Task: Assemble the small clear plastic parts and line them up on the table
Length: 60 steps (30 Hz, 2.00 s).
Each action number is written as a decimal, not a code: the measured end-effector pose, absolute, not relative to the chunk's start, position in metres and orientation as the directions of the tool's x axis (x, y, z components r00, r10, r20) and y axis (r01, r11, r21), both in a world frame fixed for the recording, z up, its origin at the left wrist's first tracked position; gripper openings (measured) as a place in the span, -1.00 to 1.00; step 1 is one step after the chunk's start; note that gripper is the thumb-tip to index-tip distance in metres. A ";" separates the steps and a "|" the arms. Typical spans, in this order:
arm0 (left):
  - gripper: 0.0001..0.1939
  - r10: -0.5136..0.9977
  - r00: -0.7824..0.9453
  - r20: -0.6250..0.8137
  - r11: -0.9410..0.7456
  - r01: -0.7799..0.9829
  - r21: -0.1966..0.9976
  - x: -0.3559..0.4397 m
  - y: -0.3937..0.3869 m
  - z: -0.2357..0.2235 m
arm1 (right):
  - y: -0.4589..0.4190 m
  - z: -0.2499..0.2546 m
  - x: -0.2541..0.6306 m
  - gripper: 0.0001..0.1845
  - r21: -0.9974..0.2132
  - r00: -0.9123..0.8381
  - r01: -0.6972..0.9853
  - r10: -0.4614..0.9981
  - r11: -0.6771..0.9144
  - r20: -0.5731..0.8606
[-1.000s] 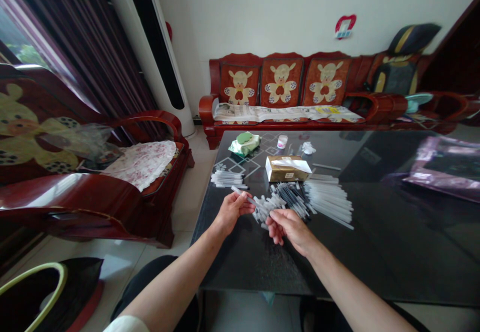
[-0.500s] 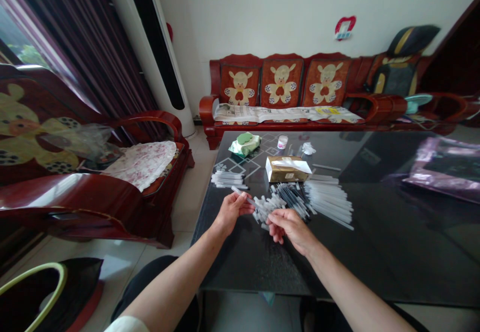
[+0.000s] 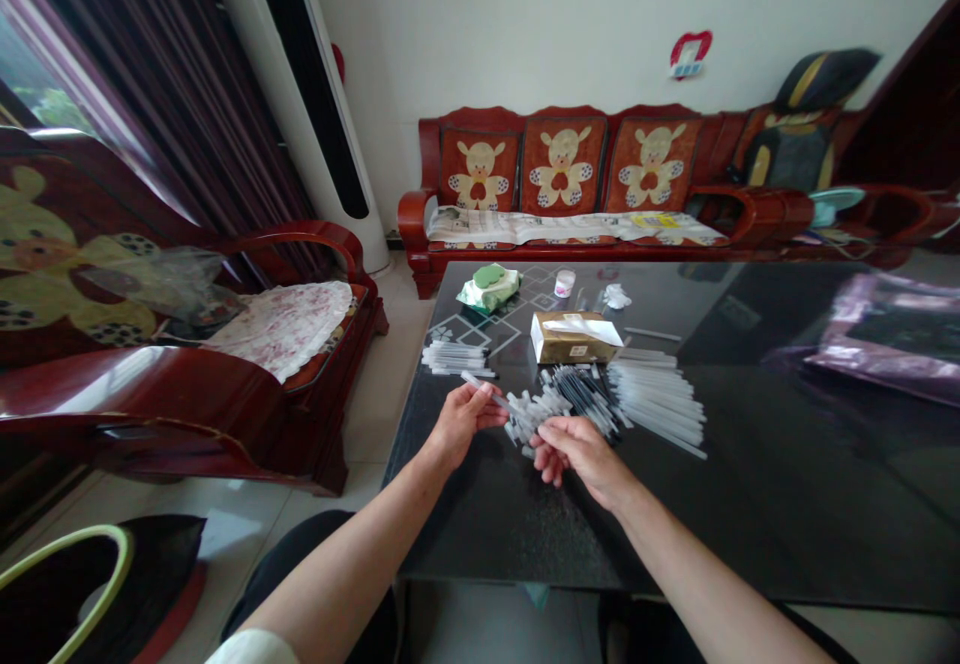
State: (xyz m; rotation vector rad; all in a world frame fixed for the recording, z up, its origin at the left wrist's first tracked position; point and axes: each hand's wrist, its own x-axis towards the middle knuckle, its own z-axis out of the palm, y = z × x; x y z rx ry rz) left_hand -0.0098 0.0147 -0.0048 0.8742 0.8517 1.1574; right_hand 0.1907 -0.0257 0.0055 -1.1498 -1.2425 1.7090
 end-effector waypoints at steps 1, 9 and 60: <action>-0.63 0.976 0.191 -0.105 0.174 -0.388 0.905 -0.010 0.014 -0.005 | -0.025 0.006 0.191 -0.61 -0.962 -0.331 -0.047 0.913 -0.269 -0.239; -0.63 0.976 0.185 -0.110 0.176 -0.391 0.903 -0.008 0.013 0.001 | -0.026 0.010 0.191 -0.56 -0.949 -0.323 -0.033 0.902 -0.314 -0.288; -0.73 0.981 0.018 -0.194 0.179 -0.482 0.858 -0.016 0.023 0.000 | -0.014 0.006 0.216 -0.67 -0.969 -0.227 0.153 0.948 -0.192 -0.223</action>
